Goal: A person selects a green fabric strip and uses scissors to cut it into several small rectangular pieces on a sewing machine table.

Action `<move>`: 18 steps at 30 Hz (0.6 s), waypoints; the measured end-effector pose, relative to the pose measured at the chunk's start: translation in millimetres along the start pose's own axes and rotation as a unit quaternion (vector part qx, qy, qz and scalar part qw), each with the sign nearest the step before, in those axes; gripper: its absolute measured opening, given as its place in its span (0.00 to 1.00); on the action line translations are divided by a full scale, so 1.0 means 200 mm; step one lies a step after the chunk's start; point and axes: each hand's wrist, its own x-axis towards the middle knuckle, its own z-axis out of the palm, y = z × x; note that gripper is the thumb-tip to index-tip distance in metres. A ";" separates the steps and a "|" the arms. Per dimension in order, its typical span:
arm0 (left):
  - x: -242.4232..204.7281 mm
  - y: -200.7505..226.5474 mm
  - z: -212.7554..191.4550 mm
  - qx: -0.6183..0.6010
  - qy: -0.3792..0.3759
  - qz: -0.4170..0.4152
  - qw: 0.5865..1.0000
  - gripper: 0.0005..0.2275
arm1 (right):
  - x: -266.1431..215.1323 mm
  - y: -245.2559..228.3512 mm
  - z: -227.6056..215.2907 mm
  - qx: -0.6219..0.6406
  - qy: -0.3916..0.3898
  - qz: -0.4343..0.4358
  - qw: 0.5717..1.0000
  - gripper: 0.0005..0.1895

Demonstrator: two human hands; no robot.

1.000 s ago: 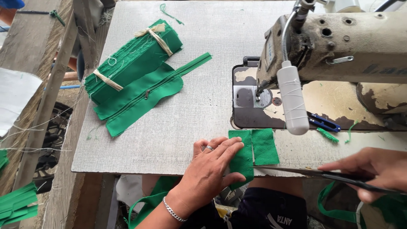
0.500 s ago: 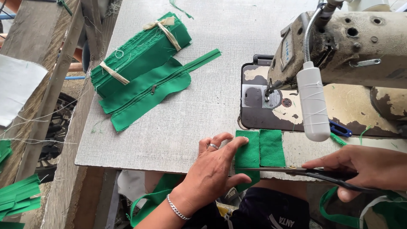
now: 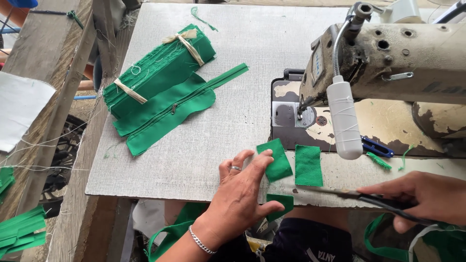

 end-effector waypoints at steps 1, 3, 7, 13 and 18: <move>-0.01 0.00 0.00 0.047 0.013 0.000 0.999 0.46 | 0.03 0.12 -0.02 0.027 0.011 -0.034 0.999 0.50; 0.00 -0.06 0.02 0.132 0.016 -0.024 0.991 0.52 | 0.03 0.20 0.04 0.124 0.080 -0.067 0.987 0.47; 0.02 -0.11 0.00 0.258 0.039 -0.073 0.963 0.63 | -0.02 0.31 0.13 0.264 0.261 -0.103 0.923 0.43; 0.20 -0.09 -0.01 0.082 0.115 0.109 0.984 0.13 | -0.05 0.32 0.23 0.229 0.341 -0.081 0.908 0.46; 0.26 -0.04 0.01 0.094 0.080 0.147 0.981 0.04 | -0.10 0.35 0.40 0.285 0.350 -0.089 0.888 0.49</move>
